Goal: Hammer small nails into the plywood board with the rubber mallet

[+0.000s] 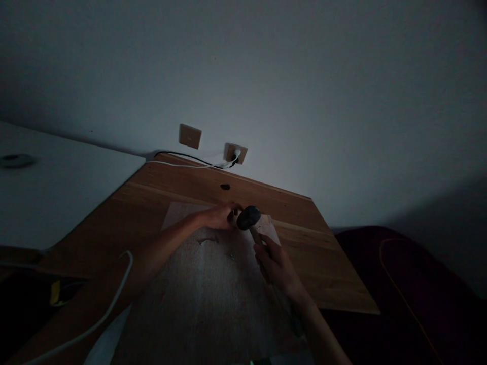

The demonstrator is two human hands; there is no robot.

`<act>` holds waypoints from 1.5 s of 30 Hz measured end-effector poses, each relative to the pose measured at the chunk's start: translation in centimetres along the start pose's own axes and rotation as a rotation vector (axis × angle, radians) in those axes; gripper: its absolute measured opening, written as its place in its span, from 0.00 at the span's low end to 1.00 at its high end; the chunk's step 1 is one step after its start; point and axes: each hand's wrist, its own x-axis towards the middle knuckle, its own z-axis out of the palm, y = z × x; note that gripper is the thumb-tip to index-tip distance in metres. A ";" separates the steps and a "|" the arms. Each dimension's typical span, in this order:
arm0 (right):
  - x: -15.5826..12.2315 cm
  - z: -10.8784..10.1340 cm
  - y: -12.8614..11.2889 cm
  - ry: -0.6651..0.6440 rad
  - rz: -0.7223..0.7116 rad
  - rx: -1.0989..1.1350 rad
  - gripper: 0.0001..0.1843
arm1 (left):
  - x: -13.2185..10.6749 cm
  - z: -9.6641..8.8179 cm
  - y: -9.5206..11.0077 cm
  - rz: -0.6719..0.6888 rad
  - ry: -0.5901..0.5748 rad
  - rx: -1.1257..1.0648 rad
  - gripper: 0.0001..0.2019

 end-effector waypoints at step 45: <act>-5.2 0.0 4.5 0.253 0.061 0.110 0.43 | -2.4 -1.7 0.2 -0.078 0.045 -0.033 0.09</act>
